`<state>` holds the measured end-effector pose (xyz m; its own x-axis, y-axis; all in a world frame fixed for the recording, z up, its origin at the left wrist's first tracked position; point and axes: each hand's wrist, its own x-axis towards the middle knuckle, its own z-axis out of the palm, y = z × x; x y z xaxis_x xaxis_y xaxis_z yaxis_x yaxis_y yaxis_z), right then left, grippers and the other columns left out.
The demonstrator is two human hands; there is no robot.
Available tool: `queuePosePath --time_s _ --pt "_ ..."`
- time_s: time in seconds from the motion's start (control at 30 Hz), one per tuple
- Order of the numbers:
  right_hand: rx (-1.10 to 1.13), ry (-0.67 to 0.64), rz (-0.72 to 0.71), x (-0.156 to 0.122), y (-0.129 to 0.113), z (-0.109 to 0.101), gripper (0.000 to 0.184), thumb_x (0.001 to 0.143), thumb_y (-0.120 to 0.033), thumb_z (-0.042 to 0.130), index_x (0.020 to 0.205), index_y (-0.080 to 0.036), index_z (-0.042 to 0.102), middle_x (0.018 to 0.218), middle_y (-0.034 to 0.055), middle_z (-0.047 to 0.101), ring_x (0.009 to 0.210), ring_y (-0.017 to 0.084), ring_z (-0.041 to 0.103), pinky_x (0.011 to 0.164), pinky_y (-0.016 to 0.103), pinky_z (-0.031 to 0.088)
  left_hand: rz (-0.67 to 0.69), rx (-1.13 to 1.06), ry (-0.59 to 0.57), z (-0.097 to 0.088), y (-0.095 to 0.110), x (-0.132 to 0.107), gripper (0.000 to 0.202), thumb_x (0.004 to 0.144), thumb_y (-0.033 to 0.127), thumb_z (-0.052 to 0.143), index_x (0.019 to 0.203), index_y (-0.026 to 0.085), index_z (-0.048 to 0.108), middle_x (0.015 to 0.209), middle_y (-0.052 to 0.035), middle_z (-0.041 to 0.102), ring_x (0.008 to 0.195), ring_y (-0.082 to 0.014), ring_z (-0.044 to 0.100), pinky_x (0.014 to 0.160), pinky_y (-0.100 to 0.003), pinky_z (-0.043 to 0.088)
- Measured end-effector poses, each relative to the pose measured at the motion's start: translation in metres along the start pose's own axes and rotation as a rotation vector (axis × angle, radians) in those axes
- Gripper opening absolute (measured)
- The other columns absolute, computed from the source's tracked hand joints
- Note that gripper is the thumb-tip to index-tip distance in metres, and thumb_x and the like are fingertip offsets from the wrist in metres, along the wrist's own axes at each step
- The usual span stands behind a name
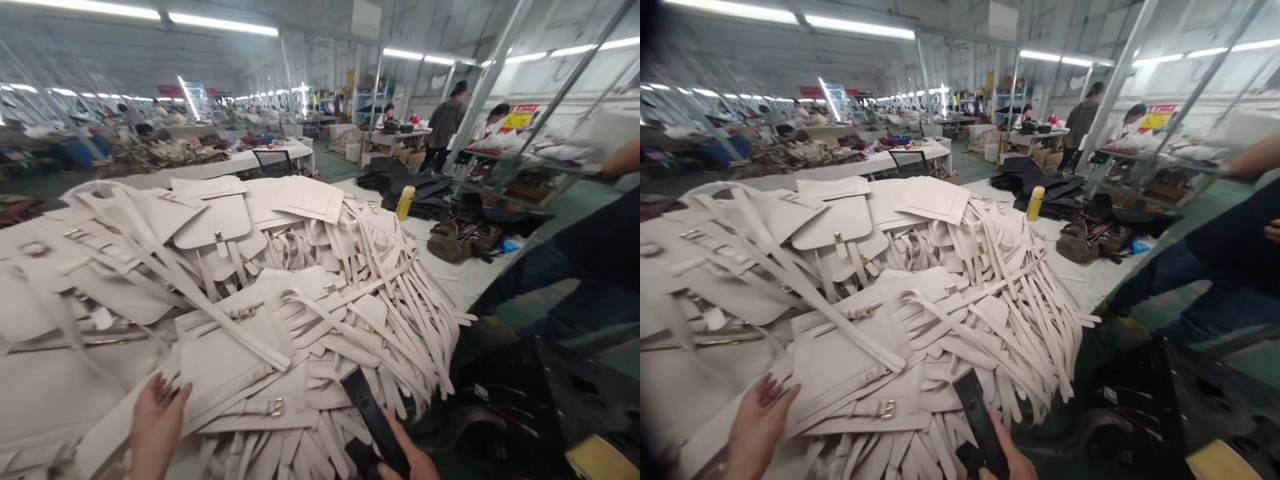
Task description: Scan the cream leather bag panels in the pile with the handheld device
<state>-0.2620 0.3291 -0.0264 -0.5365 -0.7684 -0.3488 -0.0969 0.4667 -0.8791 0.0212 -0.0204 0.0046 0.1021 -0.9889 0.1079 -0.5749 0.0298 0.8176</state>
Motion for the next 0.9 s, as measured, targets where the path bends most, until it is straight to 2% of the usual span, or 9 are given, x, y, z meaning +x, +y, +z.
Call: queuePosePath --time_s 0.07,0.13,0.2,0.27,0.33,0.4,0.57,0.73,0.9 --pt "-0.003 -0.068 -0.059 0.009 -0.016 0.019 0.07 0.063 -0.034 0.056 0.129 -0.016 0.041 0.111 0.0087 0.06 0.105 0.026 0.054 0.085 0.028 0.044 -0.18 -0.207 -0.103 -0.01 -0.018 0.016 0.09 0.053 0.046 0.06 0.13 0.01 0.03 0.111 -0.0162 0.052 0.105 -0.0323 0.05 0.091 -0.048 0.041" --pt "0.037 -0.083 -0.075 0.019 -0.031 0.037 0.068 0.066 -0.032 0.055 0.13 -0.015 0.039 0.101 0.0087 0.063 0.091 0.023 0.058 0.077 0.027 0.046 -0.192 -0.245 -0.188 -0.016 -0.034 0.024 0.088 0.052 0.047 0.061 0.129 0.014 0.032 0.106 -0.0122 0.054 0.102 -0.03 0.052 0.09 -0.046 0.043" --pt "0.112 -0.062 -0.014 0.033 -0.044 0.053 0.069 0.069 -0.031 0.052 0.133 -0.014 0.032 0.079 0.0053 0.064 0.064 0.017 0.058 0.058 0.025 0.046 -0.112 -0.157 -0.236 -0.017 -0.043 0.025 0.081 0.054 0.049 0.06 0.125 0.016 0.037 0.101 -0.0102 0.057 0.097 -0.0287 0.054 0.088 -0.046 0.044" --pt "0.167 -0.051 0.052 0.048 -0.056 0.065 0.069 0.071 -0.03 0.05 0.134 -0.015 0.027 0.059 -0.0014 0.056 0.044 0.012 0.046 0.043 0.023 0.038 0.029 -0.042 -0.253 -0.016 -0.044 0.021 0.073 0.056 0.046 0.057 0.121 0.017 0.042 0.1 -0.0096 0.057 0.095 -0.028 0.055 0.085 -0.045 0.045" --pt "0.169 -0.047 0.056 0.061 -0.067 0.073 0.069 0.07 -0.03 0.052 0.133 -0.015 0.029 0.054 -0.0044 0.049 0.039 0.01 0.04 0.039 0.022 0.033 0.171 0.023 -0.258 -0.016 -0.042 0.014 0.064 0.056 0.04 0.055 0.116 0.018 0.049 0.102 -0.0098 0.055 0.095 -0.0279 0.053 0.079 -0.041 0.049" --pt "0.147 -0.015 0.017 0.069 -0.078 0.077 0.066 0.069 -0.03 0.054 0.131 -0.015 0.033 0.057 -0.0042 0.049 0.041 0.01 0.04 0.041 0.022 0.033 0.216 -0.02 -0.26 -0.017 -0.039 0.006 0.06 0.055 0.035 0.054 0.113 0.019 0.052 0.108 -0.0093 0.051 0.095 -0.0269 0.053 0.072 -0.037 0.052" --pt "0.081 0.082 -0.031 0.05 -0.107 0.078 0.066 0.075 -0.034 0.051 0.133 -0.014 0.028 0.057 -0.0039 0.05 0.052 0.012 0.043 0.049 0.023 0.036 -0.086 -0.41 -0.156 -0.024 -0.042 -0.014 0.065 0.056 0.035 0.061 0.117 0.02 0.044 0.108 -0.0062 0.049 0.085 -0.0182 0.057 0.074 -0.03 0.051" --pt "0.06 -0.21 -0.032 0.021 -0.14 0.094 0.062 0.071 -0.022 0.052 0.131 -0.021 0.034 0.086 0.0004 0.059 0.052 0.007 0.04 0.048 0.02 0.035 -0.287 -0.547 -0.294 -0.033 -0.043 -0.023 0.072 0.053 0.027 0.064 0.119 0.016 0.036 0.075 0.0 0.058 0.063 -0.0139 0.058 0.06 -0.023 0.046" --pt "-0.017 -0.527 -0.053 0.017 -0.169 0.144 0.058 0.063 -0.013 0.052 0.12 -0.025 0.047 0.059 -0.0066 0.049 0.044 0.006 0.039 0.041 0.016 0.03 -0.275 -0.571 -0.432 -0.04 -0.04 -0.022 0.072 0.053 0.02 0.063 0.119 0.016 0.035 0.067 0.0021 0.06 0.055 -0.0134 0.056 0.051 -0.021 0.042"
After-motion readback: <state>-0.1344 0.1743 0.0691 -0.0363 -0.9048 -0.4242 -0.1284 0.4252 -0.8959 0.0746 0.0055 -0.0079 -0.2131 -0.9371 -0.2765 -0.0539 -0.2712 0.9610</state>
